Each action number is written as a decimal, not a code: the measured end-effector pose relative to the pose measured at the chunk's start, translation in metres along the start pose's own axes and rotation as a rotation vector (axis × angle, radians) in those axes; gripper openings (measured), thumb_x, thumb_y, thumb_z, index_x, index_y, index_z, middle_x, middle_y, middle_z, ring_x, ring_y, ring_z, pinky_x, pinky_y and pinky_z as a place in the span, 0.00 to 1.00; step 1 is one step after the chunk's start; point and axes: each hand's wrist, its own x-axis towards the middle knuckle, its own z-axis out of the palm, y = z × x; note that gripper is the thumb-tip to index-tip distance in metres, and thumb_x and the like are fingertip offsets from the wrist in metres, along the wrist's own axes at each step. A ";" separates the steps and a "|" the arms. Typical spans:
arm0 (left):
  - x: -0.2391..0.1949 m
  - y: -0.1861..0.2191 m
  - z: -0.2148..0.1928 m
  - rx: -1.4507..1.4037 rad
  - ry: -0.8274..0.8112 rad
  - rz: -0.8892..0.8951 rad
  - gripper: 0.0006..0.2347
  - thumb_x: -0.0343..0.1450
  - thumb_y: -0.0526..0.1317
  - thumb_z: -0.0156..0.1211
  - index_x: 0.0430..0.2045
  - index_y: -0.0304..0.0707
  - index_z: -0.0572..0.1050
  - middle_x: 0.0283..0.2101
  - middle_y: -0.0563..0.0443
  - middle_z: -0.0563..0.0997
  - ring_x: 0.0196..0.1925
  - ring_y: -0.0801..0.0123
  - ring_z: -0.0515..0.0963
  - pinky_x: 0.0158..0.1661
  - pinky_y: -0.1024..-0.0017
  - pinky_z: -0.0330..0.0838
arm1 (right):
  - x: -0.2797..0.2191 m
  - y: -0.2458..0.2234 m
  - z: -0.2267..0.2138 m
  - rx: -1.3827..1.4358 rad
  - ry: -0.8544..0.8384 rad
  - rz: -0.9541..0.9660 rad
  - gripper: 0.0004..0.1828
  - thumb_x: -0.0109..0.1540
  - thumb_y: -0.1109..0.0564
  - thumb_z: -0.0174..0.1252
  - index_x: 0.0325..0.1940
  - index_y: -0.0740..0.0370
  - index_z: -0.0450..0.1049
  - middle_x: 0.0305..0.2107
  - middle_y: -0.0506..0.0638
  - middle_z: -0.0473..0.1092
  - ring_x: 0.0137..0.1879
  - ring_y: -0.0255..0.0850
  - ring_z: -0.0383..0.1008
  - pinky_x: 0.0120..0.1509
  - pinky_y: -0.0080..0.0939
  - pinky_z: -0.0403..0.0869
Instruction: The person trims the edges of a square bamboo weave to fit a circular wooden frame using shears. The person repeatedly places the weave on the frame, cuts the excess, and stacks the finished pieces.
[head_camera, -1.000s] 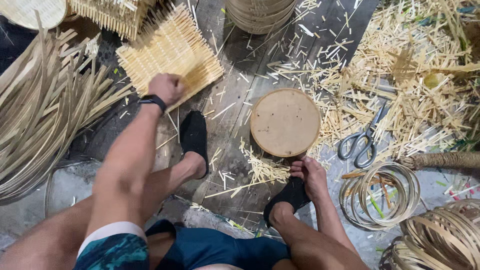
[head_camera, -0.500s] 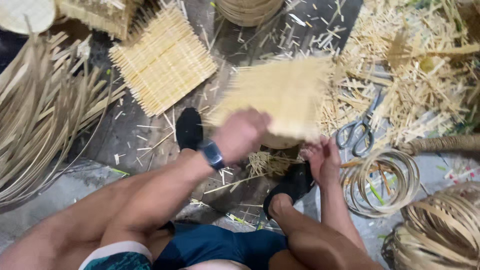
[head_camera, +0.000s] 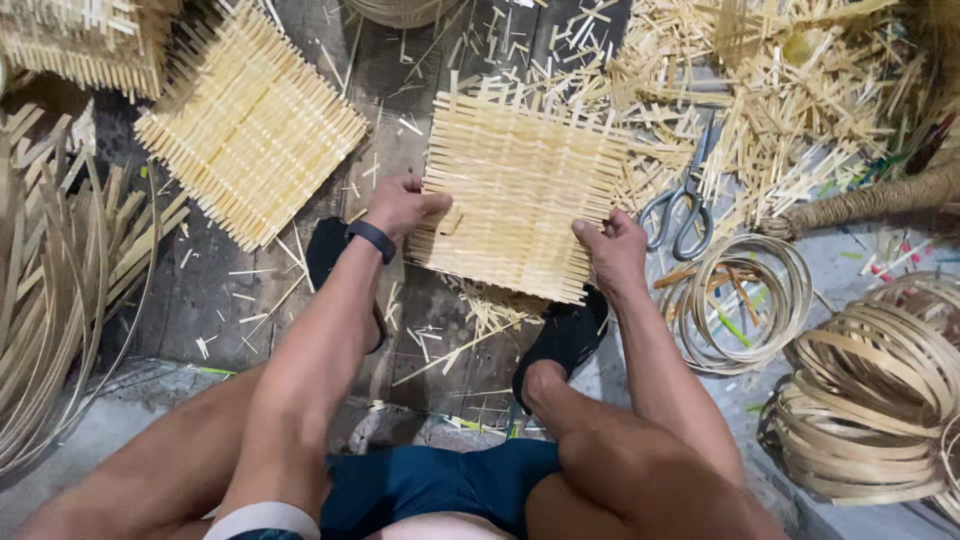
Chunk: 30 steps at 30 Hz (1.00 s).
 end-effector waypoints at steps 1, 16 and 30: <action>0.007 -0.002 -0.005 -0.017 -0.029 0.022 0.19 0.57 0.41 0.78 0.37 0.29 0.82 0.36 0.49 0.86 0.34 0.72 0.82 0.36 0.72 0.79 | 0.001 0.000 -0.001 -0.029 0.003 -0.006 0.14 0.61 0.65 0.65 0.50 0.69 0.75 0.41 0.52 0.78 0.42 0.33 0.78 0.48 0.33 0.77; -0.026 -0.045 -0.015 -0.223 -0.100 -0.003 0.28 0.59 0.27 0.70 0.55 0.24 0.70 0.46 0.43 0.84 0.46 0.63 0.84 0.46 0.69 0.79 | -0.002 0.011 -0.001 -0.010 0.028 -0.101 0.13 0.61 0.67 0.65 0.49 0.69 0.74 0.42 0.52 0.78 0.44 0.32 0.78 0.51 0.31 0.77; 0.006 0.025 -0.011 0.308 -0.008 0.013 0.18 0.60 0.42 0.79 0.39 0.32 0.82 0.36 0.51 0.86 0.36 0.71 0.81 0.39 0.72 0.76 | -0.002 0.009 0.004 -0.025 0.048 -0.088 0.12 0.61 0.66 0.65 0.48 0.68 0.74 0.40 0.50 0.78 0.42 0.31 0.77 0.47 0.31 0.77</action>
